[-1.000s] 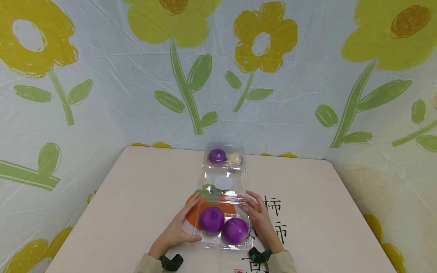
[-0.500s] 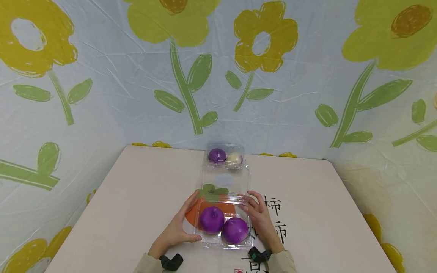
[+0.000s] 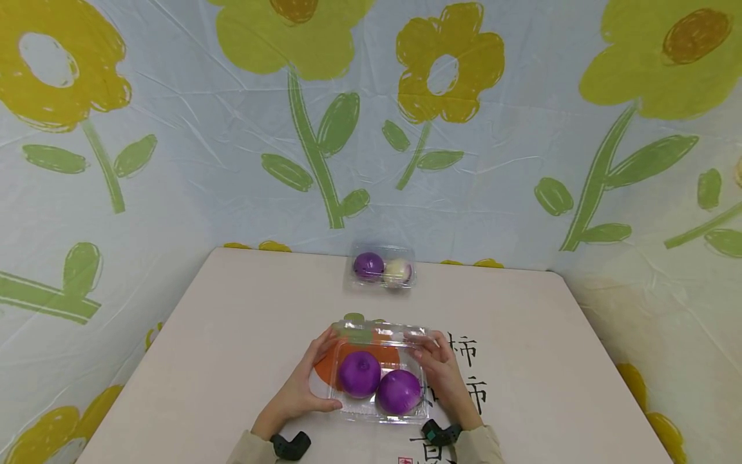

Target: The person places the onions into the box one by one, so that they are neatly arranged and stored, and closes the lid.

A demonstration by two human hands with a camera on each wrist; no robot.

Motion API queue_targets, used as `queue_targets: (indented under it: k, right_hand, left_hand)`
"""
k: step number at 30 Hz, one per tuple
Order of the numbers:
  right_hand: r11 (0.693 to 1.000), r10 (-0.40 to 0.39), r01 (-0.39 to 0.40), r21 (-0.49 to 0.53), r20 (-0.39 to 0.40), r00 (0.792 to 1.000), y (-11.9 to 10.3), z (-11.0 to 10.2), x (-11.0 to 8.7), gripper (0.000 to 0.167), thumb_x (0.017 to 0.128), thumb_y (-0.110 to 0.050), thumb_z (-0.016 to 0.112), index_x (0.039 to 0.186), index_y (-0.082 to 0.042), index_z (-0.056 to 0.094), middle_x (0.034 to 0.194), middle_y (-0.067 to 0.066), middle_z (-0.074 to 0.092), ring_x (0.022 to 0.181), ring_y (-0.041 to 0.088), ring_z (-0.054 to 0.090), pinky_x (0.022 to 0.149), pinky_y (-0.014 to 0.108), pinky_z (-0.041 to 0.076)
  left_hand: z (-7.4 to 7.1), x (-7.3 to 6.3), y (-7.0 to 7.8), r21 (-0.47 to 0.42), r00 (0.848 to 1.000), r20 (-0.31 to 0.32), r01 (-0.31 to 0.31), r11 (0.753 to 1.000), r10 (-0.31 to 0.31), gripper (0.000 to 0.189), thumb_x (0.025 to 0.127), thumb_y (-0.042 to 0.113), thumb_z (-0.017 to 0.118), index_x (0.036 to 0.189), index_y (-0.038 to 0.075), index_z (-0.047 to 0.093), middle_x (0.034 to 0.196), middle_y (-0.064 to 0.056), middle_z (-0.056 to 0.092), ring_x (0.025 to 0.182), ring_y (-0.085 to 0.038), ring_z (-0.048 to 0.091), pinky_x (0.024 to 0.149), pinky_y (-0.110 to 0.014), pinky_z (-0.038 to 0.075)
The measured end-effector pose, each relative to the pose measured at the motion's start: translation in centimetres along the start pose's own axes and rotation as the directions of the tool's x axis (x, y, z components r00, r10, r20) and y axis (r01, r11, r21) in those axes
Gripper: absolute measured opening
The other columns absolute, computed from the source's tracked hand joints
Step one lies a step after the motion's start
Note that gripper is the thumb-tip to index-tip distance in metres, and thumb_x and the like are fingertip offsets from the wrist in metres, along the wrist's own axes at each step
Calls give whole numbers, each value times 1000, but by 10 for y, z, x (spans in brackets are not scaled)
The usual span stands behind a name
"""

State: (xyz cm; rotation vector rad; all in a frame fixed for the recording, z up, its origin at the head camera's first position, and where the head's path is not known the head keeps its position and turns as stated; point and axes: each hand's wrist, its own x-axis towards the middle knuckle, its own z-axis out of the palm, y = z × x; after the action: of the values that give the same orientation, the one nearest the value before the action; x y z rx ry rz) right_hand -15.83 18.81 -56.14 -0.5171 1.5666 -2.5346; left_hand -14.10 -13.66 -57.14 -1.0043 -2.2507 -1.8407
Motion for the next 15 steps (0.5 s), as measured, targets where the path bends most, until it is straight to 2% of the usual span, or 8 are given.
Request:
queue_targets:
  k: [2, 5, 10, 15]
  right_hand:
    - [1000, 16, -16, -25, -10, 1000, -1, 0, 0, 29, 96, 9, 50, 112, -15, 54, 130, 5, 62, 121, 19, 58, 102, 34, 48]
    - [998, 35, -36, -50, -25, 999, -2, 1, 0, 24, 95, 5, 53, 101, -18, 57, 130, 7, 62, 120, 20, 58, 95, 31, 51]
    - [996, 39, -43, -84, -45, 998, -3, 1, 0, 22, 93, 4, 56, 93, -17, 58, 129, 14, 62, 122, 23, 56, 95, 31, 51]
    - [993, 55, -61, -102, -64, 996, -3, 1, 0, 23, 92, 6, 55, 91, -17, 57, 127, 12, 65, 124, 23, 54, 99, 31, 49]
  left_hand:
    - [0, -1, -1, 8, 1000, 0, -9, 1000, 9, 122, 63, 18, 95, 157, 3, 17, 156, -17, 33, 143, -27, 36, 117, -28, 25]
    - [-1, 0, -2, 5, 999, -2, -50, 999, 50, 113, 65, 19, 94, 153, 1, 26, 155, -16, 32, 145, -25, 31, 118, -24, 21]
    - [-1, 4, -5, -48, 990, -4, -143, 989, 143, 99, 66, 17, 93, 143, -4, 36, 152, -28, 29, 145, -40, 22, 119, -26, 19]
    - [0, 3, -4, -78, 989, -6, -146, 986, 146, 91, 63, 10, 94, 135, -3, 39, 152, -35, 24, 145, -38, 27, 118, -29, 24]
